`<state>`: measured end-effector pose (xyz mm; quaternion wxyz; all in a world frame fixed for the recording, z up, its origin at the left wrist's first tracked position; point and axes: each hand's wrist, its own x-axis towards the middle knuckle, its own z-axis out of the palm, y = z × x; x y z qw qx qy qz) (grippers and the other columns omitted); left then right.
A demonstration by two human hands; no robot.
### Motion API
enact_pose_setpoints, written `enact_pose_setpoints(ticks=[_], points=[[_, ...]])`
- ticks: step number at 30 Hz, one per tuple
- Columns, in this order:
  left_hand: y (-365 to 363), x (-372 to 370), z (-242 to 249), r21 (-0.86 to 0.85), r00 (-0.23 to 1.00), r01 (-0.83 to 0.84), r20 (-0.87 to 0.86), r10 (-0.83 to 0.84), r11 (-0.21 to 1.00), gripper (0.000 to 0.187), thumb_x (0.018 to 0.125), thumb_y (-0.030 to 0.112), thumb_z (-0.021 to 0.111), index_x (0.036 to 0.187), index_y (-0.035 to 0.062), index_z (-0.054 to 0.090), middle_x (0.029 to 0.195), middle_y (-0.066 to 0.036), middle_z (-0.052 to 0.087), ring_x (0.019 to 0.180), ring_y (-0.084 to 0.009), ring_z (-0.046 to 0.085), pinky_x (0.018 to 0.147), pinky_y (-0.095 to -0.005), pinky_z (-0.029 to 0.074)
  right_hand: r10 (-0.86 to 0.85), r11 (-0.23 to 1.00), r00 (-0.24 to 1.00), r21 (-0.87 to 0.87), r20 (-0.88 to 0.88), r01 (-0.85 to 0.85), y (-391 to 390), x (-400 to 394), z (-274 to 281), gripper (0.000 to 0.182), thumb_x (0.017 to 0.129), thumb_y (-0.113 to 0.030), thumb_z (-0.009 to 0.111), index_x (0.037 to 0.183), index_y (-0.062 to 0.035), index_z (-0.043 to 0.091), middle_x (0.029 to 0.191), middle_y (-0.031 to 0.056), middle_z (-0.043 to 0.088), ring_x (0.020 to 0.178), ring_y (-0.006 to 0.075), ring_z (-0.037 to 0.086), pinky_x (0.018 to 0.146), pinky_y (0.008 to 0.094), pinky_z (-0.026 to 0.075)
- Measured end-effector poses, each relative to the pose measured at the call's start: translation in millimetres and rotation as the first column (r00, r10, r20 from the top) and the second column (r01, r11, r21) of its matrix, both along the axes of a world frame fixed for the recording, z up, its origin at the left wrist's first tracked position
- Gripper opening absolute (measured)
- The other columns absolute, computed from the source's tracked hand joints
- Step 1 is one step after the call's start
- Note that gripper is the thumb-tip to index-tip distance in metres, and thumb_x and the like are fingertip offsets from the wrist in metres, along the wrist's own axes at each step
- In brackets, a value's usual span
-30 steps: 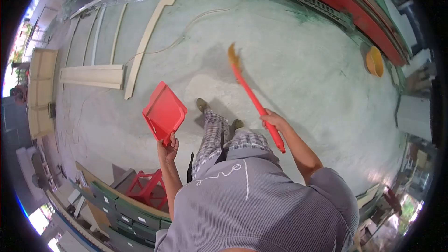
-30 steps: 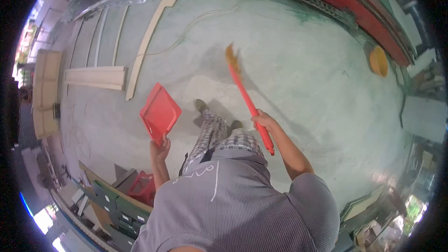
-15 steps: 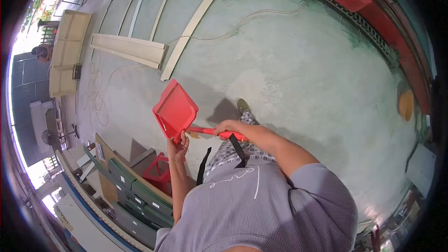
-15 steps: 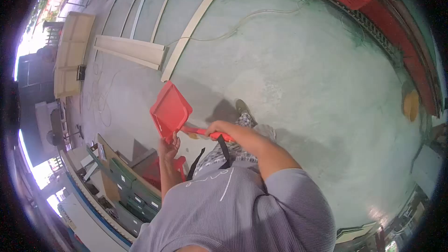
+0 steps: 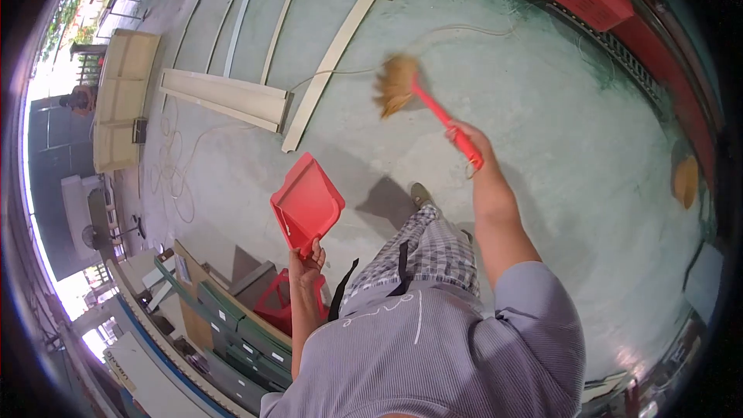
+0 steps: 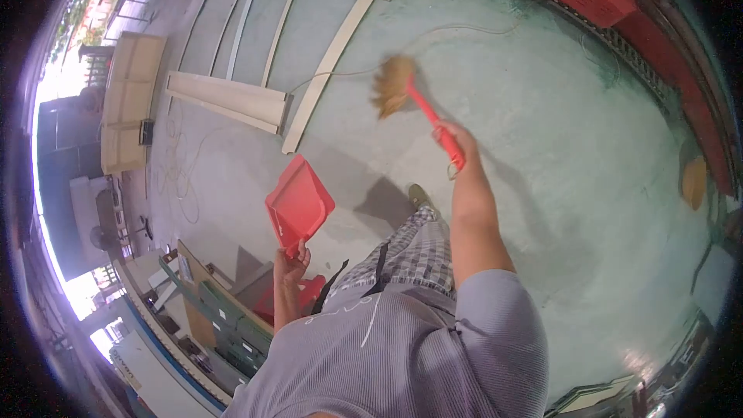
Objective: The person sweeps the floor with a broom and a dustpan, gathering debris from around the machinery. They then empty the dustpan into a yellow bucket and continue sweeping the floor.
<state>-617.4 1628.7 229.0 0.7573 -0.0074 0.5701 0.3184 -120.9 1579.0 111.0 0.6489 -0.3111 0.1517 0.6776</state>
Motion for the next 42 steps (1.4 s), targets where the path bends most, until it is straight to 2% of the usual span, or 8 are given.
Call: enact_pose_setpoints(ticks=[2,10,18,26,30,35,39,42], points=[[11,-8,3,-0.014,0.996,0.019,0.091,-0.018,1.000,0.029,0.074,0.022,0.039,0.096,0.0034,0.046,0.092,-0.015,0.056,0.077,-0.0195,0.057,0.073,-0.0357,0.044,-0.073,0.997,0.986,-0.002,-0.149,0.074,-12,25,-2,0.022,0.077,-0.011,0.052,0.088,0.0028,0.038,0.063,0.0059,0.044,0.050,0.0097,0.048,0.042,0.0160,0.042],[56,30,16,0.045,0.987,0.149,0.058,-0.152,0.988,0.037,0.072,0.024,0.040,0.100,0.0008,0.048,0.087,-0.010,0.059,0.071,-0.0169,0.059,0.072,-0.0319,0.044,-0.592,0.794,0.798,-0.091,0.112,0.601,-103,54,65,0.024,0.073,-0.005,0.057,0.088,0.0011,0.039,0.061,0.0052,0.043,0.048,0.0092,0.046,0.040,0.0155,0.041],[115,139,13,0.092,0.901,0.391,0.165,-0.401,0.916,0.033,0.072,0.021,0.039,0.097,0.0011,0.048,0.092,-0.012,0.057,0.077,-0.0198,0.057,0.072,-0.0320,0.043,-0.334,0.827,0.860,-0.319,0.386,0.464,-176,64,114,0.023,0.074,-0.011,0.056,0.091,-0.0179,0.043,0.059,0.0021,0.043,0.042,0.0041,0.040,0.035,0.0148,0.036],[141,289,27,0.091,0.841,0.455,0.282,-0.462,0.886,0.036,0.070,0.019,0.041,0.102,0.0027,0.046,0.090,-0.011,0.057,0.074,-0.0194,0.057,0.070,-0.0323,0.043,-0.049,0.999,0.997,-0.004,-0.055,0.049,-136,50,157,0.030,0.078,-0.012,0.051,0.105,-0.0058,0.039,0.062,-0.0006,0.043,0.049,0.0045,0.041,0.042,0.0159,0.035],[162,361,37,0.039,0.830,0.493,0.278,-0.484,0.869,0.034,0.065,0.013,0.045,0.097,0.0004,0.046,0.088,-0.012,0.056,0.076,-0.0211,0.057,0.071,-0.0333,0.043,0.206,0.976,0.978,-0.076,0.019,-0.204,-83,94,144,0.032,0.078,-0.011,0.050,0.106,-0.0052,0.038,0.063,0.0005,0.043,0.050,0.0057,0.042,0.041,0.0163,0.035],[184,459,75,-0.031,0.888,0.436,0.177,-0.424,0.900,0.035,0.066,0.014,0.046,0.099,0.0000,0.045,0.089,-0.013,0.056,0.079,-0.0222,0.056,0.071,-0.0340,0.043,0.796,0.601,0.580,-0.114,0.174,-0.791,-5,187,57,0.031,0.073,-0.014,0.055,0.099,-0.0046,0.042,0.056,0.0015,0.044,0.045,0.0085,0.044,0.039,0.0193,0.036],[184,488,98,0.052,0.884,0.457,0.085,-0.460,0.888,0.038,0.071,0.023,0.042,0.103,0.0047,0.045,0.085,-0.009,0.058,0.074,-0.0188,0.057,0.071,-0.0327,0.042,0.608,0.789,0.743,-0.314,0.281,-0.527,-9,284,59,0.023,0.073,-0.014,0.054,0.091,-0.0023,0.046,0.057,0.0030,0.045,0.045,0.0096,0.044,0.040,0.0201,0.036],[185,497,97,0.082,0.862,0.489,0.110,-0.495,0.869,0.037,0.071,0.024,0.043,0.104,0.0070,0.045,0.087,-0.009,0.057,0.076,-0.0196,0.057,0.070,-0.0330,0.043,0.066,0.985,0.992,-0.167,0.109,-0.047,-26,345,64,0.019,0.075,-0.010,0.054,0.086,0.0014,0.043,0.062,0.0044,0.046,0.049,0.0087,0.045,0.041,0.0179,0.037]])
